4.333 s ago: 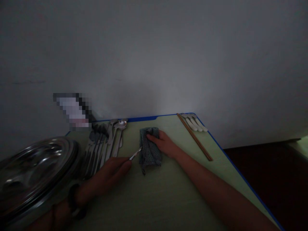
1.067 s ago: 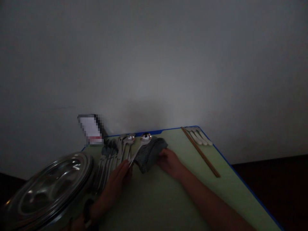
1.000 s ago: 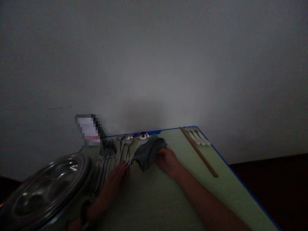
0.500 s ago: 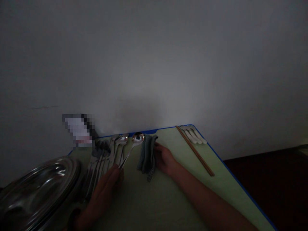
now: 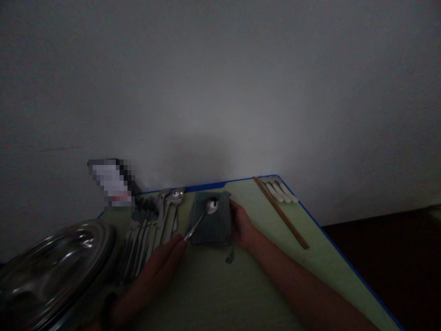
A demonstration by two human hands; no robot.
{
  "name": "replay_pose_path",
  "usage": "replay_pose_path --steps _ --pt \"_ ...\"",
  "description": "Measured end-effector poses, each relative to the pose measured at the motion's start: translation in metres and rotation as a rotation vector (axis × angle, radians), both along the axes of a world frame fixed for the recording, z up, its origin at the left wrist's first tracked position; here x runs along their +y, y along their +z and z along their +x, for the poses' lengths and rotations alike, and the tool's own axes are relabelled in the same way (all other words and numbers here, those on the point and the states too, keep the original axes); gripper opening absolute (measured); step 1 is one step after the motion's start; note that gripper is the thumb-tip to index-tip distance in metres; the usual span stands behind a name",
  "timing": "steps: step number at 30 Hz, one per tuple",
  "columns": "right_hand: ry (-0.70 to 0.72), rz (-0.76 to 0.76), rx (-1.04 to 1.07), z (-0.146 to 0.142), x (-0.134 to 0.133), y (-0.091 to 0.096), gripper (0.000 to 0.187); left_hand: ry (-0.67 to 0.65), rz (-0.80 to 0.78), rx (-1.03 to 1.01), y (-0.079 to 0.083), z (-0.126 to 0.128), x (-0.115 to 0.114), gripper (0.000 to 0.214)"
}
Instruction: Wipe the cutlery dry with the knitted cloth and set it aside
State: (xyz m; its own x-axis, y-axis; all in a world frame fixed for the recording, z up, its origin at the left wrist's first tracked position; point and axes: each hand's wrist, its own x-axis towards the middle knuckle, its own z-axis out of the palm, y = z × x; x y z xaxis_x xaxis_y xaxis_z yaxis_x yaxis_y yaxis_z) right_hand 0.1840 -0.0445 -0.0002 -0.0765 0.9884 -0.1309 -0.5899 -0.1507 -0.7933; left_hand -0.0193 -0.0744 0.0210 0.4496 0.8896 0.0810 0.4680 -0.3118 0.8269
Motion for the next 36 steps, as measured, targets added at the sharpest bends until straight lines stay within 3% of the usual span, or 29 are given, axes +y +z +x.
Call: replay_pose_path --steps 4,10,17,21,26,29,36 --pt "0.036 -0.046 0.028 -0.004 -0.005 -0.001 0.027 -0.147 0.005 0.108 0.007 0.004 0.001 0.036" --pt "-0.097 0.072 -0.125 -0.011 -0.006 -0.006 0.029 -0.164 0.024 0.13 0.004 0.002 0.003 0.037" --pt "-0.208 0.057 -0.269 -0.013 -0.006 -0.012 0.029 -0.172 0.065 0.136 0.004 0.002 0.002 0.036" --pt "-0.189 0.074 -0.291 -0.012 -0.005 -0.014 0.031 -0.15 0.048 0.105 0.006 0.002 0.0 0.039" --pt "-0.091 0.059 -0.207 -0.009 -0.007 -0.008 0.022 -0.01 -0.016 0.1 0.005 -0.002 -0.001 0.039" --pt "-0.036 0.077 -0.19 -0.006 -0.007 -0.005 0.032 0.054 -0.036 0.069 0.002 -0.004 -0.001 0.039" --pt "-0.086 0.16 -0.435 -0.004 -0.004 -0.011 0.023 -0.012 0.033 0.059 0.001 -0.005 -0.003 0.04"
